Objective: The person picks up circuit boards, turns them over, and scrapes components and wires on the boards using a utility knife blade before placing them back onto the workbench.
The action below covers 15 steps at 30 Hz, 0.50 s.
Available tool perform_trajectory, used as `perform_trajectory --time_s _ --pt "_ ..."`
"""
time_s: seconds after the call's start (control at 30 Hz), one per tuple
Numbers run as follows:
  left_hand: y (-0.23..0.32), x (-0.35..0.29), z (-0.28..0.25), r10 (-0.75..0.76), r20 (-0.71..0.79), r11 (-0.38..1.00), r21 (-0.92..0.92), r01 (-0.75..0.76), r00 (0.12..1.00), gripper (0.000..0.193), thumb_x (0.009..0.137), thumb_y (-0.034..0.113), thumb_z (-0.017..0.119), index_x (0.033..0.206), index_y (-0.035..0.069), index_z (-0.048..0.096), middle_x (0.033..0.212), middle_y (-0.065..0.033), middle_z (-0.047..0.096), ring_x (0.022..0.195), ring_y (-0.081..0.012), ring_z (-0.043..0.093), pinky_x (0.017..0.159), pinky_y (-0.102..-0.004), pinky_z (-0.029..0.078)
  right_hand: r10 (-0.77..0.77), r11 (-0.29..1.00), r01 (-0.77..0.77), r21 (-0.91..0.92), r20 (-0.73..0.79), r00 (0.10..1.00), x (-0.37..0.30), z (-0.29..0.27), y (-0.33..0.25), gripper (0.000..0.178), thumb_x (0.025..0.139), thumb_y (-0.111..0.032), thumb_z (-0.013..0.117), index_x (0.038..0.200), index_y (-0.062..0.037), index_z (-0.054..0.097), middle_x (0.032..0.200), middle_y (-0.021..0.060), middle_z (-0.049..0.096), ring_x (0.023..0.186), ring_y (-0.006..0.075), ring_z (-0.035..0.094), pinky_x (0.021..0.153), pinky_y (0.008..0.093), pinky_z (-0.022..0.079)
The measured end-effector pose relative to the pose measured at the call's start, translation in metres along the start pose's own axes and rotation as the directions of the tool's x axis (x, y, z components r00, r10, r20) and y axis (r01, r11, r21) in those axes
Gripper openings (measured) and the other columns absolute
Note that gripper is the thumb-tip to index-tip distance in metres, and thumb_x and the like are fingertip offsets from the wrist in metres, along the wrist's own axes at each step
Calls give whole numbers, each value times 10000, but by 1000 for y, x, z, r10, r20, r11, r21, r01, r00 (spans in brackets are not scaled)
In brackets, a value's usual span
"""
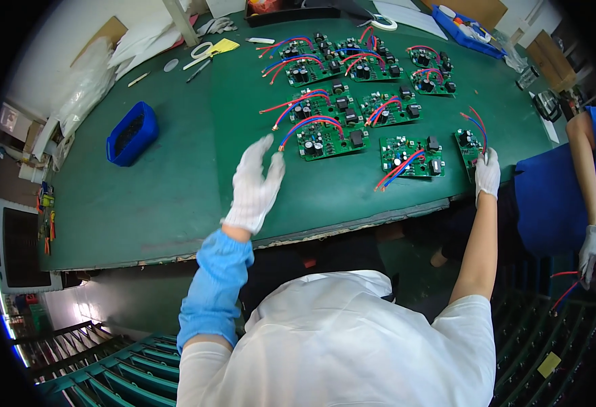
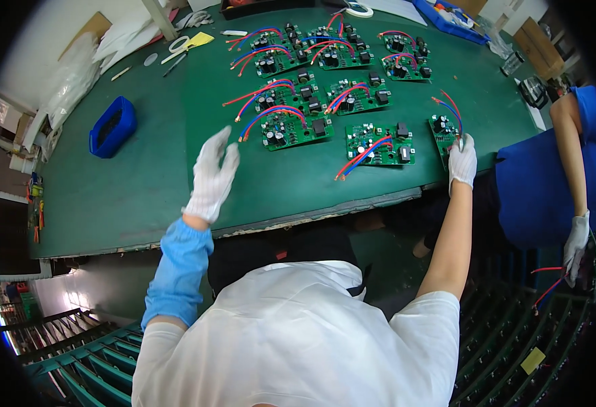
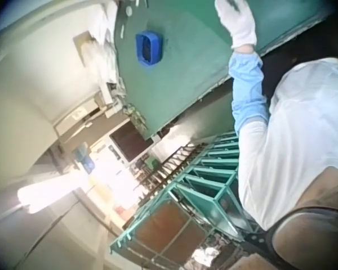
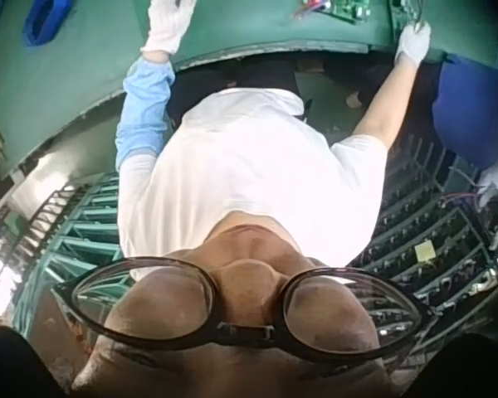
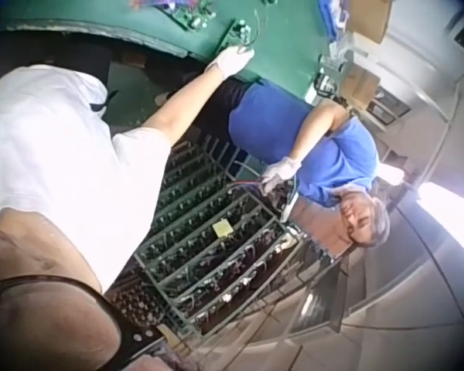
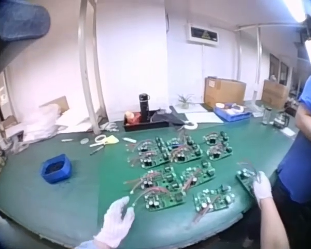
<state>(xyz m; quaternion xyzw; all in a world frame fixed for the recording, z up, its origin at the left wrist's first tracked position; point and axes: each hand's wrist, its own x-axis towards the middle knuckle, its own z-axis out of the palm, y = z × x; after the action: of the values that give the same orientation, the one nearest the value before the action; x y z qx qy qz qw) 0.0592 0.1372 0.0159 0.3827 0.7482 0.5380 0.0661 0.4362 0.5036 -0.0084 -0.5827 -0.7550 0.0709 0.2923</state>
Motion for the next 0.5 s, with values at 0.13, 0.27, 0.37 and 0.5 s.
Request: perform_trajectory --time_s 0.13,0.27,0.37,0.5 --pt "-14 45 31 163 59 913 369 -173 985 418 871 286 555 1197 24 544 1062 -227 604 894 -355 620 783 -434 488 -69 987 94 129 -189 980 -54 -11 -45 281 913 -166 530 1120 20 564 986 222 639 927 331 629 807 372 483" --pt "-18 59 39 39 210 852 504 -142 977 295 895 288 501 1024 42 601 822 -216 638 793 -394 619 697 -479 490 -166 900 176 399 -61 984 -124 -31 -104 166 894 -37 570 1039 39 601 896 136 660 796 182 636 730 301 500" --pt "-10 53 34 -20 266 832 539 -132 964 246 905 248 491 851 39 610 728 -203 628 741 -389 617 648 -470 496 -348 811 277 515 44 937 -167 -39 -142 164 843 32 601 1007 22 614 853 123 662 727 194 647 682 302 513" --pt "10 31 17 211 304 882 350 -315 929 131 886 122 511 861 14 581 751 -167 605 750 -345 597 632 -429 479 -598 632 464 621 9 802 -187 -38 -193 270 758 29 648 1020 0 590 847 154 641 706 305 630 647 342 509"
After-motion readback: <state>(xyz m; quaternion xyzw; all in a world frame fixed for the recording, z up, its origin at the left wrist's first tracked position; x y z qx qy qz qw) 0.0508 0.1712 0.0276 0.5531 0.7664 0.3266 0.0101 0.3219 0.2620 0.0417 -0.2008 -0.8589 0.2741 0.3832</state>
